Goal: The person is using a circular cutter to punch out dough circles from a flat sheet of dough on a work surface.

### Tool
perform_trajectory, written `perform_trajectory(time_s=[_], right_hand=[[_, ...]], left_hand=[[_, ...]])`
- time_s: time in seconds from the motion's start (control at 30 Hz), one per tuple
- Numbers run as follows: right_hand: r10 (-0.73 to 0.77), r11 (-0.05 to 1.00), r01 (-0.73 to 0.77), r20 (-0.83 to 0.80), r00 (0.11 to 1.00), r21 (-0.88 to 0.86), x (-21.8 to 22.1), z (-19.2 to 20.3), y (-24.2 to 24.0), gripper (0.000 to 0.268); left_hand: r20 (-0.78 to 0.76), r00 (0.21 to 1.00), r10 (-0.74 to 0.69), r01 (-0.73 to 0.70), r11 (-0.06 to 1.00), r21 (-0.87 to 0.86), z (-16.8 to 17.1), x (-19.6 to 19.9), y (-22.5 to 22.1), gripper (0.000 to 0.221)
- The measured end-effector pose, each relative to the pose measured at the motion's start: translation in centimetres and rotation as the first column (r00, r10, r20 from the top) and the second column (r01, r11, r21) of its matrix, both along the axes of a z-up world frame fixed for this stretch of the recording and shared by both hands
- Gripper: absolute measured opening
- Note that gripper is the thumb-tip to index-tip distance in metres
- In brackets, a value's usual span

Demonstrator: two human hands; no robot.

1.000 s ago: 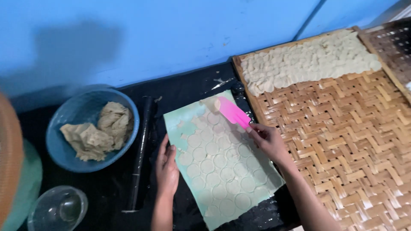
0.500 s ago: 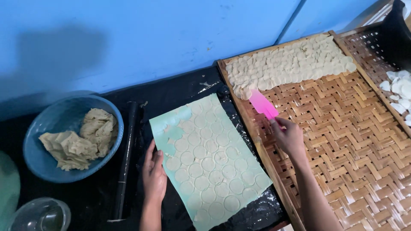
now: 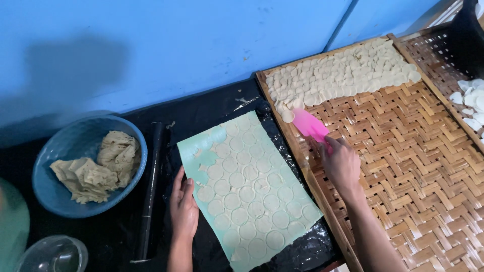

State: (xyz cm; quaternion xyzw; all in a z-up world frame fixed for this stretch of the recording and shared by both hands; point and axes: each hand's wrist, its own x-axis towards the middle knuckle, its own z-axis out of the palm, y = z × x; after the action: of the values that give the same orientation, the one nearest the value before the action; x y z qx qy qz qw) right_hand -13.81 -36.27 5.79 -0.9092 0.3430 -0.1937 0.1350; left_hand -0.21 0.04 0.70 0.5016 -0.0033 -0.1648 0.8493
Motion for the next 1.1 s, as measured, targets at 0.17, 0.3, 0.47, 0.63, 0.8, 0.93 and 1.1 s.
perform_trajectory(time_s=[0.17,0.3,0.47,0.63,0.8,0.93,1.1], right_hand=[[-0.021,0.998,0.019,-0.037,0.999,-0.055,-0.5,1.3,1.2,0.035],[0.043,0.996,-0.040,0.029,0.999,-0.082,-0.7,1.0,2.8,0.031],[0.298,0.944,-0.305,0.073,0.952,0.126,0.5,1.3,8.9,0.031],[0.415,0.897,-0.414,0.029,0.909,0.157,1.7,1.4,11.4,0.029],[0.379,0.920,-0.375,-0.019,0.925,0.112,2.0,0.9,11.5,0.032],[0.371,0.921,-0.363,-0.041,0.928,0.142,2.2,0.6,11.5,0.032],[0.422,0.901,-0.413,-0.052,0.905,0.132,2.8,-0.2,10.7,0.030]], left_hand=[[0.016,1.000,0.007,-0.006,1.000,-0.018,-0.4,0.0,-0.1,0.056],[-0.008,1.000,0.008,-0.009,0.996,-0.085,-1.6,0.2,0.1,0.055],[0.003,1.000,-0.001,0.001,0.998,-0.061,-2.0,0.3,0.3,0.056],[0.020,1.000,-0.006,0.008,0.997,-0.080,-2.2,0.3,0.4,0.056],[-0.014,1.000,-0.018,0.017,0.998,-0.058,-1.4,0.2,0.3,0.056],[0.008,1.000,-0.010,0.010,0.998,-0.066,-1.6,0.2,0.4,0.056],[-0.060,0.998,-0.015,0.013,0.999,-0.040,-0.9,0.1,0.2,0.056]])
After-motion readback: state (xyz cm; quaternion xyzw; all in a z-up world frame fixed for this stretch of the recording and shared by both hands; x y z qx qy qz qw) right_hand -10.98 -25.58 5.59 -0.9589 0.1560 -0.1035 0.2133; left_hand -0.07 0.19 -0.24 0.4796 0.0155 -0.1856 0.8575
